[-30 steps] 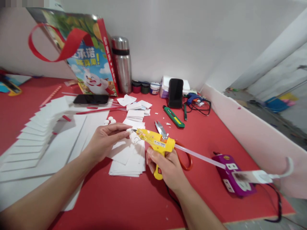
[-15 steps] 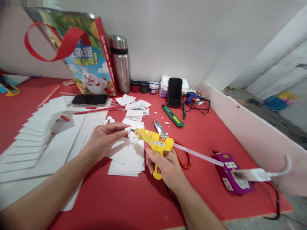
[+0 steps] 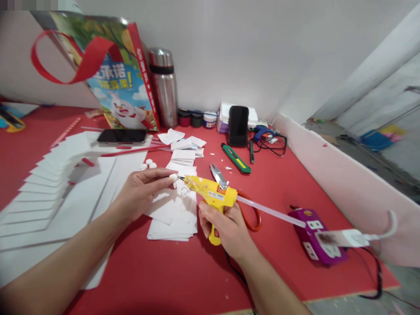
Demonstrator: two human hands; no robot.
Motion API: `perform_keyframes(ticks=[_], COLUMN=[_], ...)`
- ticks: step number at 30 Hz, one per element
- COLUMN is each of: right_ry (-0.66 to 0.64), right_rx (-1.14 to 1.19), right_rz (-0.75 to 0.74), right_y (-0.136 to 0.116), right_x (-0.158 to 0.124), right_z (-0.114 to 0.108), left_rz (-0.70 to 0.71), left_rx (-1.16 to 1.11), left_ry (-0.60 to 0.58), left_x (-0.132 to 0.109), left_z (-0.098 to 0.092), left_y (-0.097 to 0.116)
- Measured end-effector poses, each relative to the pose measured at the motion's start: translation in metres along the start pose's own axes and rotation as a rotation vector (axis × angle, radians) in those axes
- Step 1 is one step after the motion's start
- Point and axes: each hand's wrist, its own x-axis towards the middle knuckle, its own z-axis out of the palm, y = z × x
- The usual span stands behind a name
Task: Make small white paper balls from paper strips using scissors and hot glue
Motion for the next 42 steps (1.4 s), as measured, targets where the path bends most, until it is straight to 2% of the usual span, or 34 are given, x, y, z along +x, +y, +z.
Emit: perform_keyframes(ticks=[10, 15, 22, 26, 28, 31, 33, 37, 42], right_ry=[-0.034, -0.045, 0.042, 0.104, 0.237, 0.534, 0.669, 0.721, 0.757], right_rx=[-0.014, 0.012, 0.175, 0.168, 0.051, -0.288, -0.559, -0.919, -1.2], right_rz=[0.012, -0.011, 0.011, -0.064, -0.125, -0.19, -0.141, 0.02, 0.164], right_y=[-0.003, -0.004, -0.01, -0.01, -0.01, -0.012, -0.013, -0.012, -0.011], right_x=[-0.002, -0.001, -0.003, -0.002, -0.003, -0.008, -0.011, -0.012, -0.002], right_z=[0.001, 0.002, 0.002, -0.003, -0.011, -0.035, -0.056, -0.091, -0.101], left_rz=[-0.06, -0.101, -0.168, -0.231, -0.243, -0.243, -0.226, -0.209, -0.184], left_rx=[-0.073, -0.19, -0.326, -0.379, -0.385, -0.369, -0.355, -0.338, -0.33], left_ry=[0.04, 0.021, -0.036, -0.105, -0.119, -0.117, -0.122, -0.127, -0.134], left_x=[0.001, 0.001, 0.001, 0.001, 0.001, 0.001, 0.001, 0.002, 0.001], left_z=[0.002, 0.004, 0.002, -0.002, -0.003, -0.005, -0.005, -0.003, -0.003], left_y=[0.003, 0.002, 0.005, 0.005, 0.005, 0.004, 0.004, 0.005, 0.005])
